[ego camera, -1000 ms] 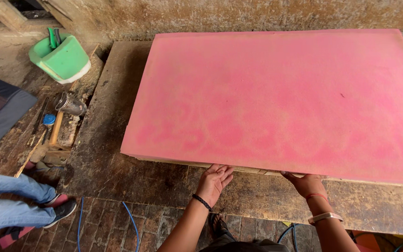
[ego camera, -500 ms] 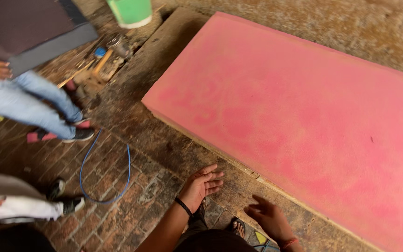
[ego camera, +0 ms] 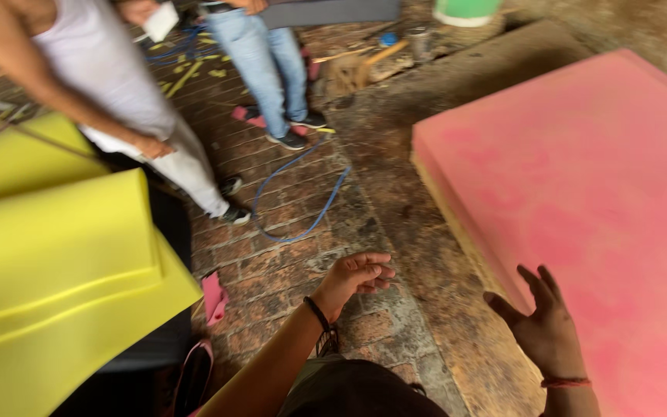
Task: The person carries a large pink foam sheet from a stack, lays it flat on a work table, and uses a spray gun with an air hose to apply adhesive across the foam surface in sweeping passes. They then wipe the spray gun nozzle with a foam scrap and set the gun down.
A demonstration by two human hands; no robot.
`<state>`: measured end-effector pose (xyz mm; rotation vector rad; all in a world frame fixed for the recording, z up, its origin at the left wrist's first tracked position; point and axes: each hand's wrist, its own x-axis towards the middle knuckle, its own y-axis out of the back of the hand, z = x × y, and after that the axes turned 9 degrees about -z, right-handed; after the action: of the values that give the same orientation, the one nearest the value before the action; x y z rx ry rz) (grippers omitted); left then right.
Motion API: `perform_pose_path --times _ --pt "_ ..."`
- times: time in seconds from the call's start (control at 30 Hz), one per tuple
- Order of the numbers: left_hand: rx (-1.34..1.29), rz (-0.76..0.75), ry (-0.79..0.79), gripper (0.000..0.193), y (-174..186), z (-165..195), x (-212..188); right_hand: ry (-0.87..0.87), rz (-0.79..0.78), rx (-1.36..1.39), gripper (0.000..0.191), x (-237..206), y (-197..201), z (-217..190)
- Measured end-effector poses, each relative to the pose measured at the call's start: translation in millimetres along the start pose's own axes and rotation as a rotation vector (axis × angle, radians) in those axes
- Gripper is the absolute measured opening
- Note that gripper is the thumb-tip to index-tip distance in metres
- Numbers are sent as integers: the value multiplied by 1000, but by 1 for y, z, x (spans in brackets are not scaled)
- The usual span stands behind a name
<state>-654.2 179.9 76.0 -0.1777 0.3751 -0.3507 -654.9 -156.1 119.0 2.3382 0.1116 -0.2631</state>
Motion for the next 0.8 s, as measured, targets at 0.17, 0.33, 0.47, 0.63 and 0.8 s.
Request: perform_pose_path --times 0.17,0.33,0.47,0.63,0.8 --pt "63 316 -27 61 85 -17 -24 37 -179 49 78 14 -49 -28" --pt "62 1519 -268 90 238 -37 -113 236 -280 225 73 56 -108 -39" --pt "-393 2058 -563 93 315 -34 -296 288 -452 167 76 112 -170 -49" --pt "-420 2268 -735 84 304 -43 -450 638 -551 157 71 131 -255 -98" --pt "-352 2208 -685 59 296 -93 -470 592 -825 136 75 88 -268 -185"
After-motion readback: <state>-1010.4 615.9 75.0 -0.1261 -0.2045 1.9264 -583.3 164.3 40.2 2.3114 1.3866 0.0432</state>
